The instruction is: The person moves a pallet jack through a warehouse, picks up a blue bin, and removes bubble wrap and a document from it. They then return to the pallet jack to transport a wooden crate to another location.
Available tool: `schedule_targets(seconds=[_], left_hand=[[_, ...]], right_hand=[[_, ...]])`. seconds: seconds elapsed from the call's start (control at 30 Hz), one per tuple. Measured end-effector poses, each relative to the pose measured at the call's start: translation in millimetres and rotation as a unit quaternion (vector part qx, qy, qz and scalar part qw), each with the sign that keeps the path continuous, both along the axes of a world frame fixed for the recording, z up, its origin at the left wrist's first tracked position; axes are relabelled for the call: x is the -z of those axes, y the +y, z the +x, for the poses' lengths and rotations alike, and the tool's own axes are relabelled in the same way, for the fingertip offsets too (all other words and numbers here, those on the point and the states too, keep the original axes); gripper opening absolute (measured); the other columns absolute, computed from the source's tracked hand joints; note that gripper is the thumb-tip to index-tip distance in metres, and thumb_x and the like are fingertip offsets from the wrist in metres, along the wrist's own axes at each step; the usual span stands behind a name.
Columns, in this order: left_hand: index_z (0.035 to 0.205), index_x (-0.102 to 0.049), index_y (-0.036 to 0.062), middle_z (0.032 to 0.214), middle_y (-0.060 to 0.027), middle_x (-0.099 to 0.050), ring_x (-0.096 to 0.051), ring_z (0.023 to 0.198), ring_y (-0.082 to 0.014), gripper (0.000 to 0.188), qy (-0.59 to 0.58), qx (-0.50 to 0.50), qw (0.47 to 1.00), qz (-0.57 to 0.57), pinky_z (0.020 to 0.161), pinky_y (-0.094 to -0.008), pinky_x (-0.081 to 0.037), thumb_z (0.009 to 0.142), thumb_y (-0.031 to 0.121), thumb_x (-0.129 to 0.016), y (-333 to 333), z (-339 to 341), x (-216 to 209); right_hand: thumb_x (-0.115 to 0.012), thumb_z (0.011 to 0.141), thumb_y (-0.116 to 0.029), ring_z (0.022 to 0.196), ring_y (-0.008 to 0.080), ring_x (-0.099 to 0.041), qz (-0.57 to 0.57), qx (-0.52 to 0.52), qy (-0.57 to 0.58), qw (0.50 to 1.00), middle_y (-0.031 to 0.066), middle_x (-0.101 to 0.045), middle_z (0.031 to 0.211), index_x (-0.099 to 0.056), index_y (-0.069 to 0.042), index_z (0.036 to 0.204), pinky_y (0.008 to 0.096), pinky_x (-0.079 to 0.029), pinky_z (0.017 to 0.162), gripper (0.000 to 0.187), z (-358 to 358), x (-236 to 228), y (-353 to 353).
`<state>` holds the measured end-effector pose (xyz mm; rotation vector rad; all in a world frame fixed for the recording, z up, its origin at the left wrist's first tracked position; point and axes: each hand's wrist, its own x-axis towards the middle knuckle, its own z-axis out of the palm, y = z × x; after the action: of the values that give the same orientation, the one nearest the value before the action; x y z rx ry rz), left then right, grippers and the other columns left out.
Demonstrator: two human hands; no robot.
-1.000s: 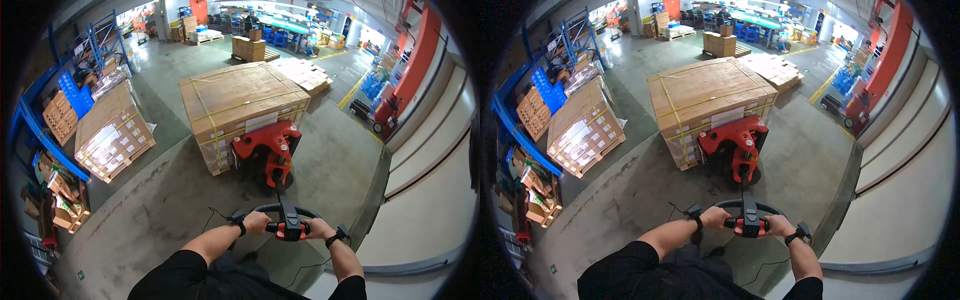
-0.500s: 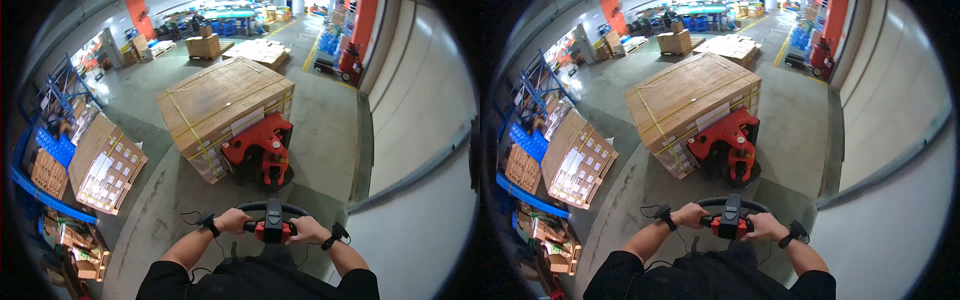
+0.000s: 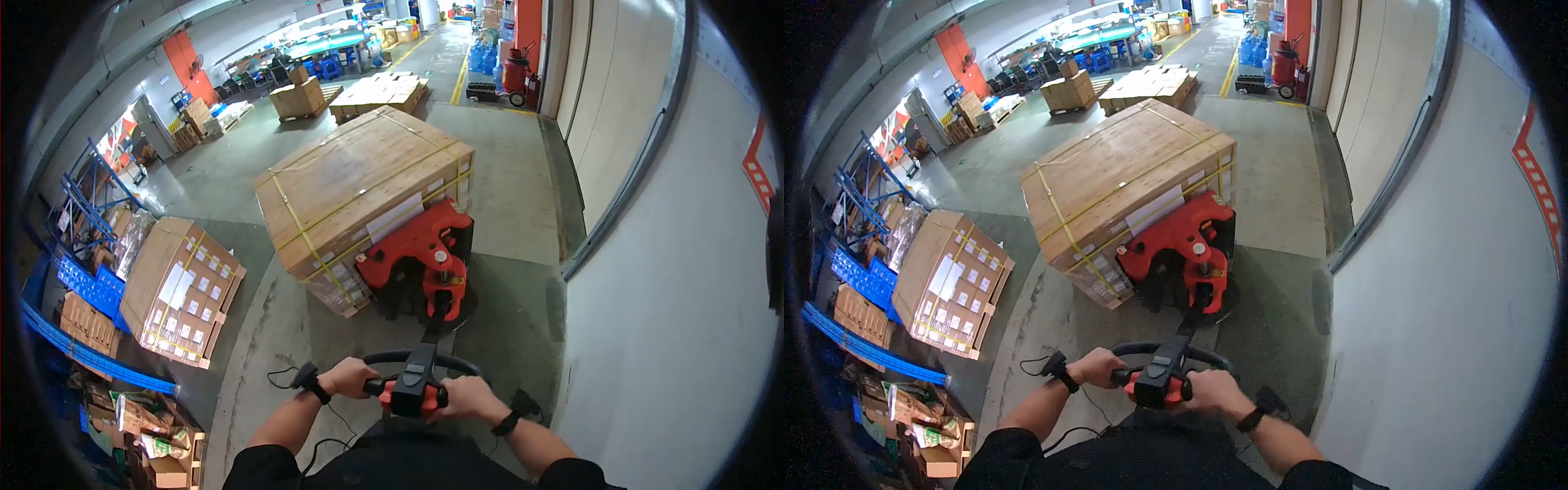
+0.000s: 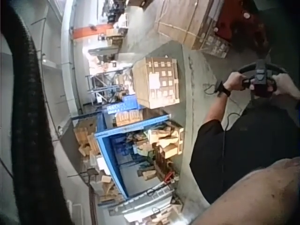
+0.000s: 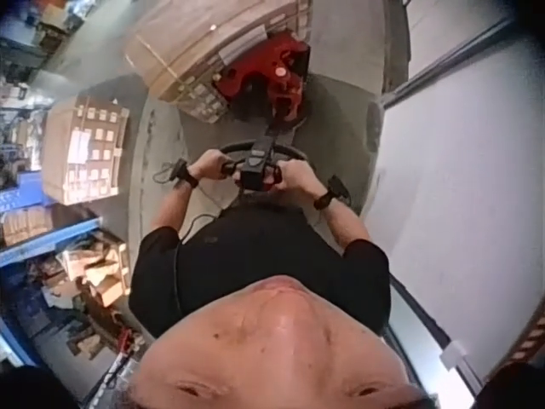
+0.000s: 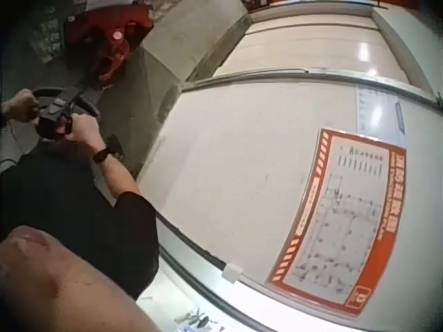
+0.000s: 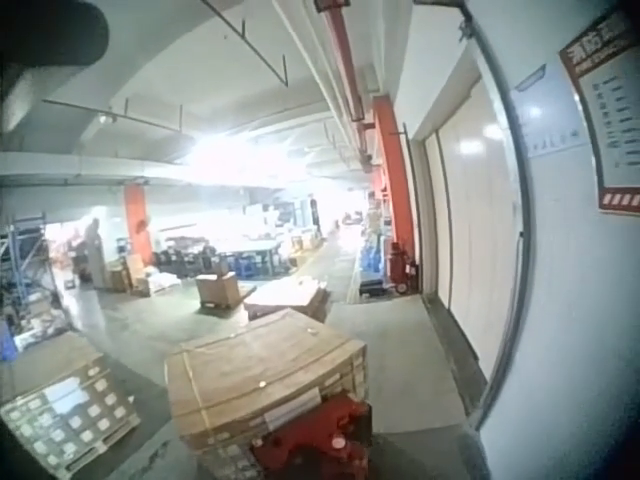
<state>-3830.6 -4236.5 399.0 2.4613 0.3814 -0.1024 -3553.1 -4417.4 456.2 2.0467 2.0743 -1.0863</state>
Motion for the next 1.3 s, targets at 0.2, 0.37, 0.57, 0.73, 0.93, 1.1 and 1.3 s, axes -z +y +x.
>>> schedule_targets(seconds=[0.2,0.37,0.57,0.73,0.93,1.1,1.3], left_hand=[[0.083,-0.071,0.0134,0.077,-0.0146,-0.069,-0.067,0.077,-0.0383,0.022,0.038,0.014,0.998,0.043,0.070,-0.0471,-0.054,0.063,0.022,-0.076,-47.4,-80.3,13.7],[0.091,-0.073,0.0107,0.080,-0.0172,-0.069,-0.066,0.079,-0.0399,0.032,-0.003,0.016,1.000,0.017,0.070,-0.0460,-0.054,0.061,0.023,-0.077,-81.9,-105.3,25.9],[0.094,-0.073,0.0085,0.080,-0.0188,-0.069,-0.066,0.081,-0.0409,0.034,-0.044,0.065,0.997,0.015,0.071,-0.0467,-0.054,0.064,0.026,-0.076,-109.1,-175.5,41.0],[0.090,-0.071,0.0090,0.083,-0.0185,-0.069,-0.067,0.083,-0.0397,0.034,-0.032,0.091,0.994,0.049,0.071,-0.0483,-0.053,0.064,0.028,-0.077,-140.2,-230.8,51.4],[0.091,-0.072,0.0129,0.086,-0.0158,-0.071,-0.069,0.086,-0.0378,0.030,0.038,0.135,0.986,0.092,0.075,-0.0485,-0.055,0.065,0.028,-0.077,-189.4,-315.6,39.4],[0.082,-0.072,0.0153,0.081,-0.0139,-0.071,-0.069,0.081,-0.0371,0.022,0.013,0.136,0.987,0.089,0.071,-0.0480,-0.056,0.064,0.027,-0.075,-223.0,-400.6,54.0],[0.076,-0.069,0.0157,0.078,-0.0134,-0.070,-0.069,0.079,-0.0364,0.017,0.082,0.116,0.985,0.093,0.069,-0.0473,-0.055,0.065,0.027,-0.073,-294.6,-535.8,68.6]], right_hand=[[-0.079,0.070,-0.065,0.093,0.0388,-0.071,0.034,0.049,0.011,0.998,0.0200,-0.072,0.095,-0.066,-0.005,0.102,0.0478,-0.056,0.080,0.069,-91.7,10.7,-68.4],[-0.081,0.064,-0.068,0.093,0.0395,-0.071,0.039,0.056,-0.035,0.997,0.0201,-0.073,0.094,-0.066,-0.005,0.100,0.0476,-0.056,0.081,0.074,-128.6,35.6,-105.0],[-0.079,0.059,-0.078,0.090,0.0400,-0.070,0.065,0.057,-0.067,0.994,0.0191,-0.071,0.089,-0.066,-0.006,0.098,0.0470,-0.056,0.080,0.083,-205.4,45.6,-147.8],[-0.080,0.061,-0.076,0.090,0.0415,-0.068,0.033,0.085,-0.070,0.993,0.0198,-0.071,0.090,-0.064,-0.006,0.102,0.0484,-0.054,0.079,0.082,-274.1,39.6,-192.4],[-0.073,0.073,-0.070,0.094,0.0402,-0.068,0.055,0.112,-0.021,0.992,0.0184,-0.071,0.092,-0.066,-0.010,0.105,0.0492,-0.053,0.079,0.068,-370.1,57.1,-259.1],[-0.072,0.070,-0.077,0.094,0.0393,-0.070,0.033,0.134,0.003,0.990,0.0197,-0.072,0.095,-0.065,-0.005,0.106,0.0477,-0.054,0.081,0.080,-467.8,46.7,-301.5],[-0.072,0.070,-0.078,0.096,0.0386,-0.070,-0.036,0.154,0.012,0.987,0.0201,-0.073,0.097,-0.066,-0.005,0.108,0.0463,-0.056,0.083,0.082,-619.6,64.9,-371.8]])
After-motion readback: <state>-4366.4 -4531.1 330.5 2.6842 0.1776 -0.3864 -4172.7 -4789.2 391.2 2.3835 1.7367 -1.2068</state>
